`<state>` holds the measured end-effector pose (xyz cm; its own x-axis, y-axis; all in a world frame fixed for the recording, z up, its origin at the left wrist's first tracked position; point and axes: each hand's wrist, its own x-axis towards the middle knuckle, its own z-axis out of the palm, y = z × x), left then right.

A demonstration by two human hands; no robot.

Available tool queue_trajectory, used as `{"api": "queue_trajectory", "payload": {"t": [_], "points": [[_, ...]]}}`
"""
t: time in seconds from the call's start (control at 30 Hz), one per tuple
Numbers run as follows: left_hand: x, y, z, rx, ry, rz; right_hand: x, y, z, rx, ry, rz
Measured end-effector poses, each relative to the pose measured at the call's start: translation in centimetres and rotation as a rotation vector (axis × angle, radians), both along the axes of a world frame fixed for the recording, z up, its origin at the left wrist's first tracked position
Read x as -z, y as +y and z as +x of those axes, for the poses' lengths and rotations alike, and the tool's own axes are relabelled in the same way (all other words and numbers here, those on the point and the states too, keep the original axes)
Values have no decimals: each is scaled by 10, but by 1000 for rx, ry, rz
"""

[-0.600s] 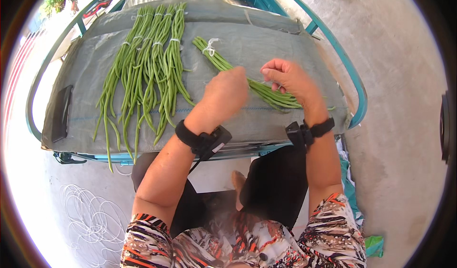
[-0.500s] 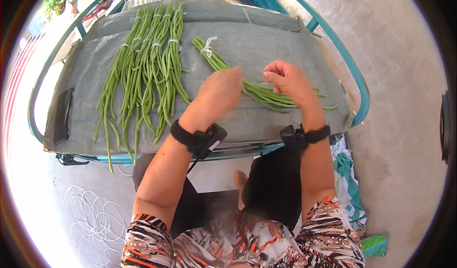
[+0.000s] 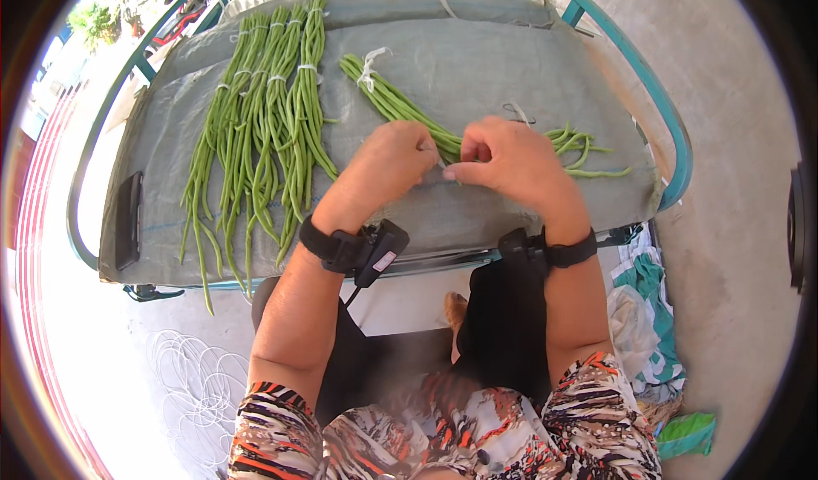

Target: The person is bundling long green beans together using white plastic ties.

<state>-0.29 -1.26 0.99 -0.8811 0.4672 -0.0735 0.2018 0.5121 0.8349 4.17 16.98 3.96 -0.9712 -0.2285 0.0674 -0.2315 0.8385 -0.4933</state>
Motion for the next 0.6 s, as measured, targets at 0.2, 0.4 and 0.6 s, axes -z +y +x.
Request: {"api": "queue_trajectory", "payload": {"t": [0.2,0.4,0.6], "points": [[7,-1,-1,3,-5,67,9,-5,7,-26,159,240],[10,-9,-1,-57,307,-88,19,-5,7,16,256,247],[-2,-10,3,-62,350,-60,22,-3,3,35,258,235]]}}
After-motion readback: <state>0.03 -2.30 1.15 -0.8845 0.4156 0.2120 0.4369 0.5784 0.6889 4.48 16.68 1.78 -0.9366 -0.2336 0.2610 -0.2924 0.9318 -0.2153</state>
